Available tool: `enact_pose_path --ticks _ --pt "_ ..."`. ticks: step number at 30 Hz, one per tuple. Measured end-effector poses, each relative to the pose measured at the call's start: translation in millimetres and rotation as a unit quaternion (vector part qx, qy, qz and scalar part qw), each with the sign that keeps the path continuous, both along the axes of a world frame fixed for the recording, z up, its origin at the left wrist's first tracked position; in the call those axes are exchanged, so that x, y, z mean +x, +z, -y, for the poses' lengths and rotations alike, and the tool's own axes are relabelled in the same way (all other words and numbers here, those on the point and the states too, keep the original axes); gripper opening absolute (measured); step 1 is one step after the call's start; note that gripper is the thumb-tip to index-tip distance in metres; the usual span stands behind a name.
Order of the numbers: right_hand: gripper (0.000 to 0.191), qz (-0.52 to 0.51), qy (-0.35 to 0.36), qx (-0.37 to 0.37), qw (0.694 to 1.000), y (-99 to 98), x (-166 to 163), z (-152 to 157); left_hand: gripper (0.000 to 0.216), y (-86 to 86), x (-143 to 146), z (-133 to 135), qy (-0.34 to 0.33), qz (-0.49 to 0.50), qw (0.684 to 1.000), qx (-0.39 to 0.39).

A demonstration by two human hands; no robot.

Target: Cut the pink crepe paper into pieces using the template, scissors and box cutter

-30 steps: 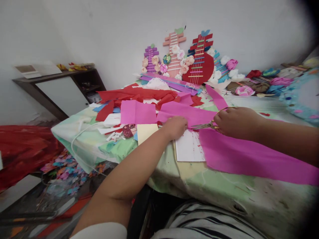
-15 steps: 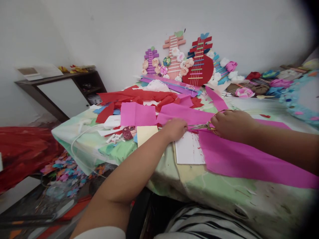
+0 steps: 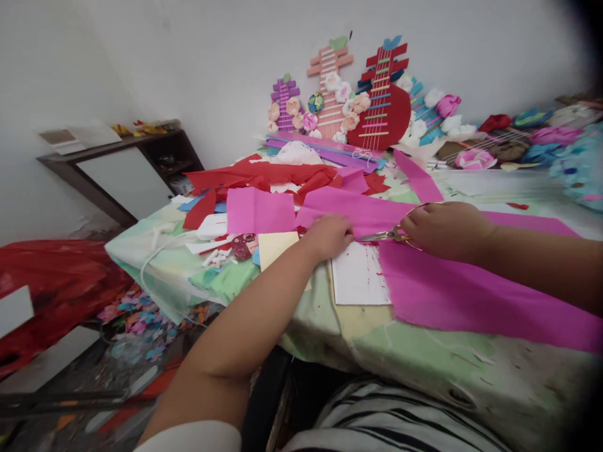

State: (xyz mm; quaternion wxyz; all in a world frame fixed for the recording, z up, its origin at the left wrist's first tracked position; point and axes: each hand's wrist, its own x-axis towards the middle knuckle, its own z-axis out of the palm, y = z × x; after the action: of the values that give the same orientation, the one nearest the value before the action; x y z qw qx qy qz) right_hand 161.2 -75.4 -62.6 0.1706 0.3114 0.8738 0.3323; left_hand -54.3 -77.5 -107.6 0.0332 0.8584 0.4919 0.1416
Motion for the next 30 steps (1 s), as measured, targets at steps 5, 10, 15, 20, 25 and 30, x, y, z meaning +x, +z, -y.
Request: enact_pose_path --ticks 5,10,15,20,25,30 --pt "0.029 -0.002 -0.007 -0.008 1.000 3.7 -4 -1 0.019 0.8 -1 0 0.002 0.001 1.000 -0.003" --pt "0.034 -0.031 -0.029 -0.027 0.999 3.1 -1 -5 0.019 2.1 0 2 0.002 0.001 1.000 -0.007" --pt "0.037 -0.037 -0.045 -0.025 0.998 4.6 -3 -4 0.020 0.8 -2 0 -0.008 0.001 1.000 -0.003" --pt "0.033 -0.043 -0.065 -0.051 0.996 6.9 -9 -4 0.020 -0.9 -3 -2 -0.009 0.001 1.000 -0.001" --pt "0.036 -0.059 -0.093 -0.073 0.991 8.3 -8 -5 0.019 -0.2 -3 -2 -0.010 0.006 1.000 -0.002" --pt "0.051 -0.108 -0.124 -0.084 0.983 9.2 -2 -10 0.020 -0.1 -4 -2 -0.013 0.007 1.000 -0.006"
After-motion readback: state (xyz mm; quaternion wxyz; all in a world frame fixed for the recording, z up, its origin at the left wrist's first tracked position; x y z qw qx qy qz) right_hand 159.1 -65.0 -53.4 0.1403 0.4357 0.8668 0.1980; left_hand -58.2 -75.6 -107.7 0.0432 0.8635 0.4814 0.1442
